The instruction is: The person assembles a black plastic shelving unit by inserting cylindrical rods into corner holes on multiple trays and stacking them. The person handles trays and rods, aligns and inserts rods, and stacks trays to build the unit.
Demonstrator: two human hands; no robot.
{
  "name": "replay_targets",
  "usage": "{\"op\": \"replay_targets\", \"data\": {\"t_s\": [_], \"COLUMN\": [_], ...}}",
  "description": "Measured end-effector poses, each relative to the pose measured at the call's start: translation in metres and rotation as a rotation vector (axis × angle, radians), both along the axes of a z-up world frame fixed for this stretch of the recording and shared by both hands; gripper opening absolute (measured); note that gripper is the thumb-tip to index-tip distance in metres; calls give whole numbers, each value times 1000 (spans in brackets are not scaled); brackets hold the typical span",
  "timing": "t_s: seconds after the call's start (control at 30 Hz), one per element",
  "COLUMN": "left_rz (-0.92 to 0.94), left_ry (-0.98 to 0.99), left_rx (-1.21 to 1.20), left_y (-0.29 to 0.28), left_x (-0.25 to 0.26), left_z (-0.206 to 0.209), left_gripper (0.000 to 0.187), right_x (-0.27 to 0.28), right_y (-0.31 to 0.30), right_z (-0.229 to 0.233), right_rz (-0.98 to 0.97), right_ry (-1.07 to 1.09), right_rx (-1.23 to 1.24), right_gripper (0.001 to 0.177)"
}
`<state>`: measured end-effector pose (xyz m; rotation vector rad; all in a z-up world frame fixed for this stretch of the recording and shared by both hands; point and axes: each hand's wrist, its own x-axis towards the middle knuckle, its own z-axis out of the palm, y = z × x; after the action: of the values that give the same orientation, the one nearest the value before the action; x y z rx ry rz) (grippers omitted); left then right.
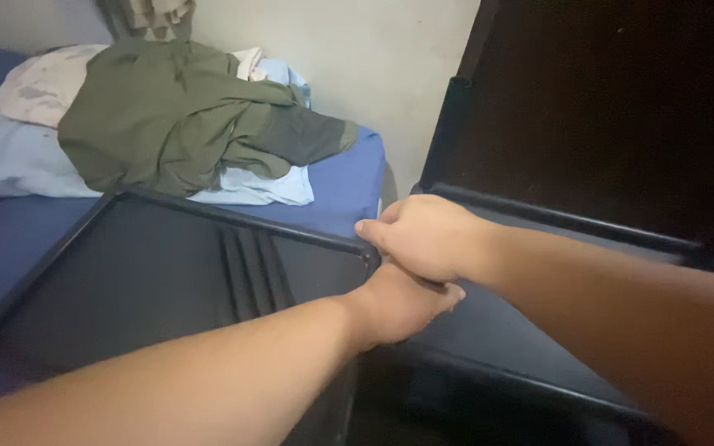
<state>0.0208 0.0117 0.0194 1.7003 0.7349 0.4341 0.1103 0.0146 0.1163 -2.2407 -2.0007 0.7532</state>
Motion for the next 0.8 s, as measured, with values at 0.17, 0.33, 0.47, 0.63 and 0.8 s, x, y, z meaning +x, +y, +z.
{"op": "replay_targets", "data": {"t_s": [0.17,0.33,0.47,0.63,0.8], "left_rz": [0,-98,-413,-574,-736], "left_ry": [203,763,1088,1116,1171], "left_rx": [179,302,459,602,750], "left_y": [-10,4,29,45,53], "left_x": [-38,-92,-124,-141,-137], "left_z": [-25,-48,-58,-83,-98], "left_gripper": [66,60,52,65,59], "right_x": [-7,-10,-22,-52,-70], "right_y": [-4,-10,-21,-45,-83], "right_z": [11,18,23,5,-33], "right_rz": [-71,42,322,521,632], "right_ry": [82,-189,-389,-169,-3], "right_rx": [-1,151,512,650,300], "right_gripper": [61,54,39,32,28]}}
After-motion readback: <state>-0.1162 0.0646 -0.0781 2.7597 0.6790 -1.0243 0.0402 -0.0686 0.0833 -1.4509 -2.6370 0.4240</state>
